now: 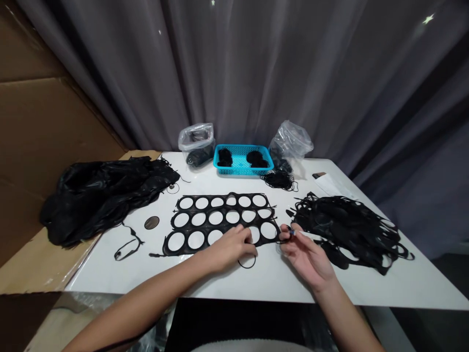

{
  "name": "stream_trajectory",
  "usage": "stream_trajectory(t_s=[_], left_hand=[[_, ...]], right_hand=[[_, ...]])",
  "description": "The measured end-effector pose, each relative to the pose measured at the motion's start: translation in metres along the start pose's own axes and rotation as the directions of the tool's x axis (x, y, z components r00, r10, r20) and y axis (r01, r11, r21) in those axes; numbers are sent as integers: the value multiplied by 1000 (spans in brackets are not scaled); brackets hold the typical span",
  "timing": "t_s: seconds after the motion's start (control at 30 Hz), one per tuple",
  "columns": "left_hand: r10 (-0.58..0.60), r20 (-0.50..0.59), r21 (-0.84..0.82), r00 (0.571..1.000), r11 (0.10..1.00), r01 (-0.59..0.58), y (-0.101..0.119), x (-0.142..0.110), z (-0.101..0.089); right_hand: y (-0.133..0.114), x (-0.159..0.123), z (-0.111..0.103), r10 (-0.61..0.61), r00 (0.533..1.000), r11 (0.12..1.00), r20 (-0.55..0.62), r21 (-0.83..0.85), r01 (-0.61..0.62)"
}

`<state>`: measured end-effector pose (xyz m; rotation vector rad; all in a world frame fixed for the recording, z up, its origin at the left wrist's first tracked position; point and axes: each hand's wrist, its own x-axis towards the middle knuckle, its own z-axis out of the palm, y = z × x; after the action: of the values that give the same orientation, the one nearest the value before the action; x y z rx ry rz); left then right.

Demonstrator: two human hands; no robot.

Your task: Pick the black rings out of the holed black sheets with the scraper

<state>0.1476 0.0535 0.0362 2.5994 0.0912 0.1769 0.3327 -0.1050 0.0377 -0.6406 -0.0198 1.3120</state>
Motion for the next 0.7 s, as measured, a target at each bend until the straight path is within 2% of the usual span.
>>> stream_trajectory(t_s=[0.1, 0.2, 0.27, 0.33, 0.4, 0.5, 0.57, 0.63, 0.67, 0.7], left_hand=[[101, 77, 322, 992, 939, -121, 7, 2, 6], [138, 79, 443, 987, 883, -158, 10, 9, 8], [104, 31, 408, 994, 907, -108, 12, 13, 8], [23, -26, 273, 999, 962, -15, 16, 16, 8], [-73, -56, 99, 996, 992, 78, 22, 17, 7], [-165, -93, -134, 982, 979, 152, 27, 21, 7], [-198, -130, -183, 972, 968, 172, 21, 28, 6], [-223, -153, -67, 963, 974, 215, 6, 38, 2], [-248, -163, 69, 955, 963, 262, -6, 46, -3], [-281, -181, 125, 942, 944, 306, -19, 54, -8]], right_hand=[[-2, -7, -8, -39, 999, 998, -7, -51, 39], [4, -11, -14, -46, 998, 970, -31, -239, 37], [12, -13, -14, -37, 999, 920, -29, -391, 23], [20, -14, -11, -1, 1000, 867, 1, -498, 2], [29, -16, -6, 57, 997, 849, 44, -527, -25], [36, -17, -2, 138, 988, 889, 74, -448, -91], [32, -16, -4, 164, 985, 935, 50, -326, -139], [20, -13, -6, 142, 990, 974, 3, -177, -139], [11, -10, -6, 110, 994, 987, -13, -114, -111], [1, -5, -6, 70, 997, 995, -20, -70, -72]])
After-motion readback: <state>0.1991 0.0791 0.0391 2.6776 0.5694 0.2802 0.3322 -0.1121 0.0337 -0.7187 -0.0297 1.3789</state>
